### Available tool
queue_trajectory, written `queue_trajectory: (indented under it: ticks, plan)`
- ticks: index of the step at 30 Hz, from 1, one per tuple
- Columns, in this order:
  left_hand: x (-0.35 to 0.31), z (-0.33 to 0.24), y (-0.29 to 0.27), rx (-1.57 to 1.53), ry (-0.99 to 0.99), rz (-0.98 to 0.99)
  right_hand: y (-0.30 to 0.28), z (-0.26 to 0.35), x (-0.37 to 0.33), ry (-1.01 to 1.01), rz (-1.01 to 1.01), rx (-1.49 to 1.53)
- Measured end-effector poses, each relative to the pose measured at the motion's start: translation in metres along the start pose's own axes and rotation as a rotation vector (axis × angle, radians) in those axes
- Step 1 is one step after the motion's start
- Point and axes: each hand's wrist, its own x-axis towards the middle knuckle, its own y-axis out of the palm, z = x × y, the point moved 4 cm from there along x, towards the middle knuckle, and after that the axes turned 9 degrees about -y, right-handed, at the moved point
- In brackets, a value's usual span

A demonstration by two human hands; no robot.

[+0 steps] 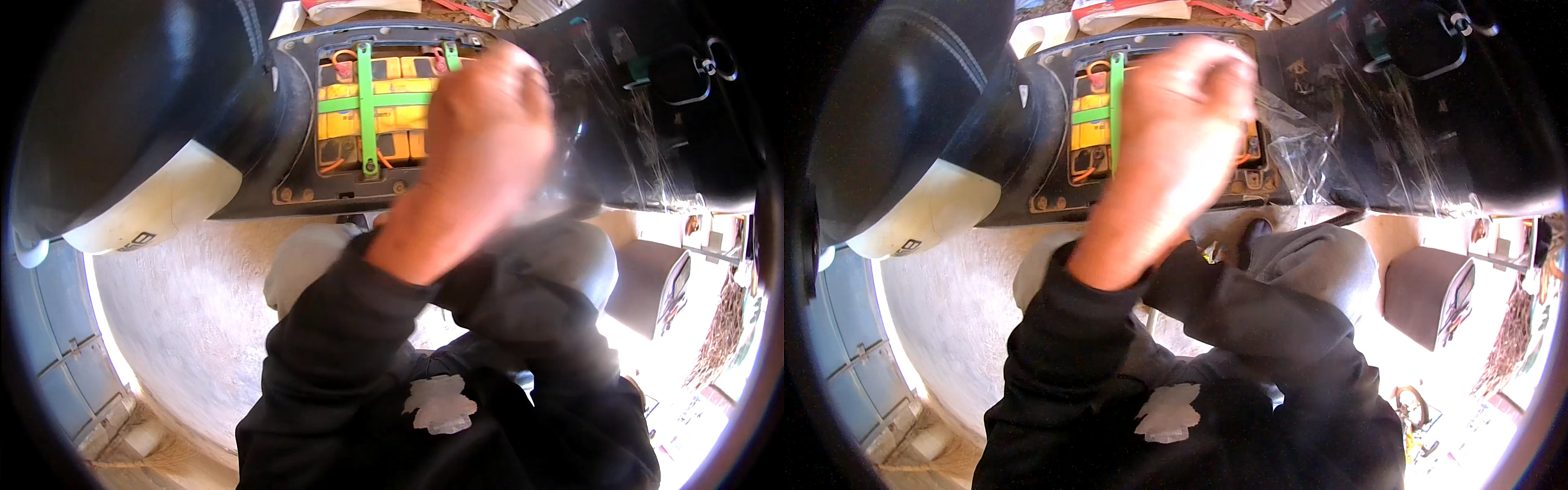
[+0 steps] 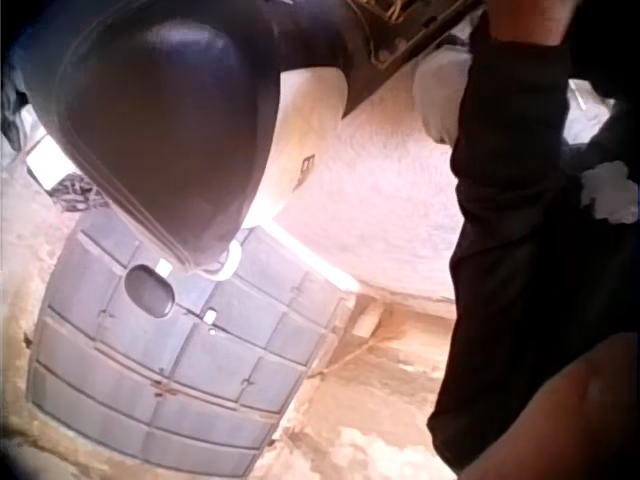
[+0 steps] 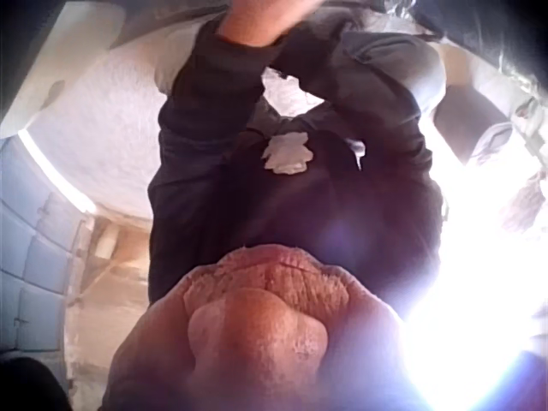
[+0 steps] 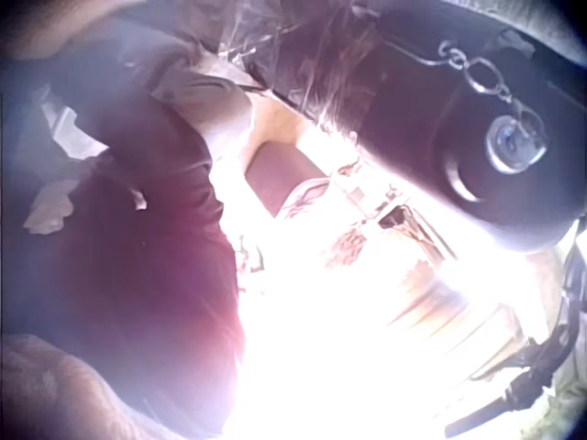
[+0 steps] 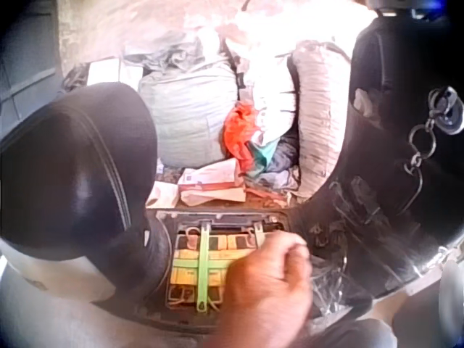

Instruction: The person is assembling a battery pack by securing yellow battery cells with green straps. They use a white multi-tool to tighten the fasteners on the straps, ensuring the cells are held firmly in place within the black casing.

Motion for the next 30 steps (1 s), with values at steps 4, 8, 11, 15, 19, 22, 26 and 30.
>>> queue_trajectory:
  ticks: [4, 8, 11, 15, 19, 22, 26, 30]
  plan:
    - [-0.018, -0.01, 0.022, 0.05, 0.205, 0.012, 0.002, 0.003, 0.019, 0.067, 0.116, -0.072]
    - [-0.025, -0.017, 0.031, 0.143, 0.237, 0.013, -0.001, -0.001, 0.029, 0.222, 0.27, -0.155]
    - [-0.024, -0.007, 0.019, 0.188, 0.295, -0.1, 0.005, 0.001, 0.044, 0.221, 0.318, -0.152]
    - [-0.025, -0.009, 0.017, 0.174, 0.355, -0.137, -0.012, -0.024, 0.046, 0.203, 0.285, -0.018]
    - [-0.024, -0.013, 0.008, 0.152, 0.344, -0.173, -0.043, -0.048, 0.049, 0.168, 0.147, 0.214]
    - [-0.023, -0.018, 0.002, 0.115, 0.334, -0.195, -0.058, -0.072, 0.057, 0.449, -0.077, 0.688]
    - [-0.015, -0.016, -0.013, 0.104, 0.298, -0.264, -0.083, -0.083, 0.102, 0.359, -0.116, 0.552]
    - [-0.015, -0.025, 0.004, -0.046, 0.26, -0.113, -0.097, -0.126, 0.12, 0.53, -0.123, 0.7]
